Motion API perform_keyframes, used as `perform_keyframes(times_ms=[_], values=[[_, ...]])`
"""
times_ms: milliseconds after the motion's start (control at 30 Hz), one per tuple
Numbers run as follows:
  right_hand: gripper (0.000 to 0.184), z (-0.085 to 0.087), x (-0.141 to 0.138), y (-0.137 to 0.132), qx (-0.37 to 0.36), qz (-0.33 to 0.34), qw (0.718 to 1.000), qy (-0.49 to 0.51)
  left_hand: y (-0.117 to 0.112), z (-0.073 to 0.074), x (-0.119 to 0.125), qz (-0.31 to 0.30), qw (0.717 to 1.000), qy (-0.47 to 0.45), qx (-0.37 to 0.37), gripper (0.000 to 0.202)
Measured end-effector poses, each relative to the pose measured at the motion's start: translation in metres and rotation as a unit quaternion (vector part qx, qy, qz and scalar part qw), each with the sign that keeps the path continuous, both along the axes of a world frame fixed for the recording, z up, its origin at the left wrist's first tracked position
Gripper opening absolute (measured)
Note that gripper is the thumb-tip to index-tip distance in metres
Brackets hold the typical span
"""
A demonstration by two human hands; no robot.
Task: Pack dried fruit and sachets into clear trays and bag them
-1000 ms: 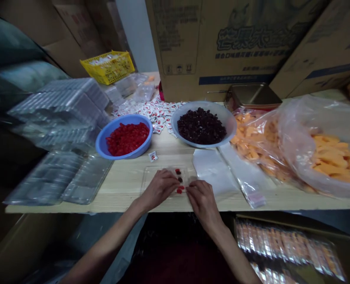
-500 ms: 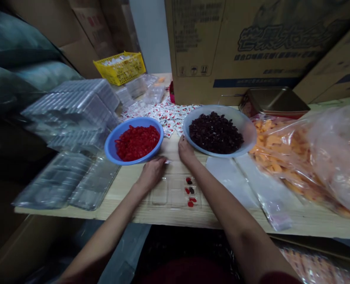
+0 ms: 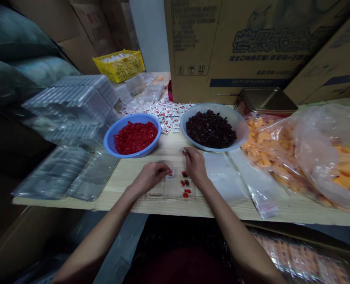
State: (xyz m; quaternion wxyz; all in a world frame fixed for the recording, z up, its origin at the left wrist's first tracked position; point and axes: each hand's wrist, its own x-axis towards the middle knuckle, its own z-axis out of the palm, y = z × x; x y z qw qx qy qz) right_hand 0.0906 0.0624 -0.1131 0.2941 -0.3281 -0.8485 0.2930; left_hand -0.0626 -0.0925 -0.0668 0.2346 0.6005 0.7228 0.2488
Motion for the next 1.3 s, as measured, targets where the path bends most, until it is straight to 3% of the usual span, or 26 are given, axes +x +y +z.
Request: perform_keyframes(times_ms=[67, 167, 300, 367, 467, 567, 633, 733, 867, 1033, 1167, 1233, 1300], values=[[0.027, 0.003, 0.029, -0.015, -0.116, -0.019, 0.988, 0.098, 0.004, -0.008, 0.006, 0.010, 0.999, 0.026, 0.016, 0.013], [0.035, 0.009, 0.057, -0.039, -0.280, 0.010, 0.945, 0.167, 0.004, -0.008, 0.018, 0.054, 0.994, 0.012, 0.094, 0.022], [0.048, 0.020, 0.059, -0.070, -0.409, 0.066, 0.879, 0.238, -0.005, 0.008, 0.039, 0.044, 0.979, -0.174, 0.093, 0.030], [0.047, 0.023, 0.056, -0.082, -0.430, 0.095, 0.866, 0.237, -0.013, 0.014, 0.045, 0.043, 0.969, -0.228, 0.080, 0.024], [0.040, 0.022, 0.064, -0.093, -0.378, 0.085, 0.901, 0.194, -0.027, 0.012, 0.045, 0.092, 0.971, -0.211, 0.068, 0.018], [0.031, 0.014, 0.083, -0.101, -0.230, 0.060, 0.963, 0.124, -0.037, 0.002, 0.041, 0.101, 0.983, -0.152, 0.037, 0.013], [0.027, 0.008, 0.093, -0.108, -0.141, 0.075, 0.983, 0.085, -0.038, -0.006, 0.042, 0.081, 0.990, -0.115, 0.025, 0.011], [0.028, 0.000, 0.098, -0.119, -0.057, 0.103, 0.992, 0.046, -0.036, -0.012, 0.047, 0.056, 0.997, -0.040, 0.043, 0.009], [0.035, -0.007, 0.094, -0.127, 0.033, 0.098, 0.995, 0.009, -0.040, -0.013, 0.054, 0.067, 0.993, 0.048, 0.084, 0.012], [0.036, -0.010, 0.087, -0.133, 0.070, 0.098, 0.993, 0.005, -0.048, -0.020, 0.055, 0.028, 0.993, 0.096, 0.064, 0.014], [0.038, 0.012, 0.106, -0.122, 0.073, 0.070, 0.995, 0.011, -0.044, -0.022, 0.051, 0.041, 0.980, 0.133, 0.142, 0.022], [0.040, 0.035, 0.137, -0.100, 0.084, 0.012, 0.996, 0.024, -0.043, -0.019, 0.045, 0.062, 0.968, 0.131, 0.203, 0.027], [0.039, 0.063, 0.185, -0.066, 0.110, -0.092, 0.989, 0.045, -0.045, -0.019, 0.034, 0.103, 0.958, 0.124, 0.238, 0.025]])
